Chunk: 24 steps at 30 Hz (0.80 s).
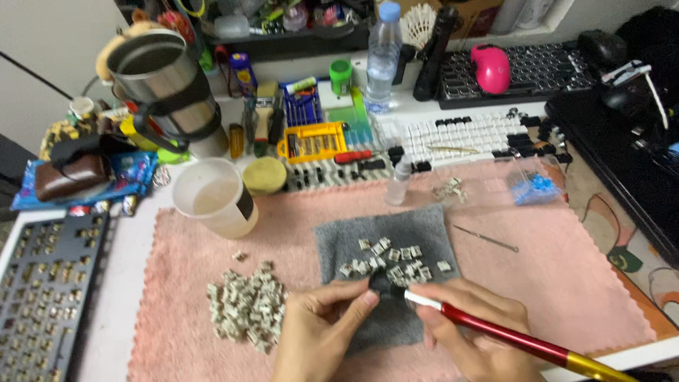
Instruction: The person cleans individual keyboard switches one at a time using a brush. They pick up each switch, brush it, and place it on a gray cloth on the desk.
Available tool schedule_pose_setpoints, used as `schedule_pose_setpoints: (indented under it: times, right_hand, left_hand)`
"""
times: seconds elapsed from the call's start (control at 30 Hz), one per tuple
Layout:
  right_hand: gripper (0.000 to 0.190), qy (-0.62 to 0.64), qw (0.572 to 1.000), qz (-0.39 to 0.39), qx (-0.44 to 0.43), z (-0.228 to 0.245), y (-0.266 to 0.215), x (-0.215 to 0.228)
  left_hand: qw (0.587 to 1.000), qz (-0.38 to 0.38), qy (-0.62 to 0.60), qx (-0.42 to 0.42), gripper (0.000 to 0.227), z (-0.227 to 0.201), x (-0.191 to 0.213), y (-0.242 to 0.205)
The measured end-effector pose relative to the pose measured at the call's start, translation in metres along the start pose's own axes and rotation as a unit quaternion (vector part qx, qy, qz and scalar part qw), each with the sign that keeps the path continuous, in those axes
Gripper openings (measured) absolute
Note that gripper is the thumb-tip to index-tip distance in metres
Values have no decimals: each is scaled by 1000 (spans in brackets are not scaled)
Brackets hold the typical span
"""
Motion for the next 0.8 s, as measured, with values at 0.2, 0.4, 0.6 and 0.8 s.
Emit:
schedule_pose_setpoints:
  times: [0.2, 0.4, 0.6, 0.8]
  right_hand:
    - [31, 8, 995, -37, -91, -5, 5, -20]
    - [27, 29, 997, -41, -61, -6, 3, -25]
    - [25, 15, 1000, -12, -12, 6, -3, -16]
    - [25, -36, 961, -5, 273, 3, 16, 11]
  left_hand:
    - [997, -48, -22, 52, 21, 12, 10, 14]
    - [999, -35, -16, -26, 22, 13, 15, 14]
    - [994, -59, 82, -33, 25, -18, 6, 1]
    - [996, -18, 69, 55, 30, -30, -1, -15]
Point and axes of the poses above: each hand's wrist, its own y-axis towards the middle knuckle, its own x-axis out of the back of the hand, z = x × y, the point moved 2 cm from there along y, towards the middle knuckle, and after that the axes turned 15 degrees about -z, right-handed, at the moved point
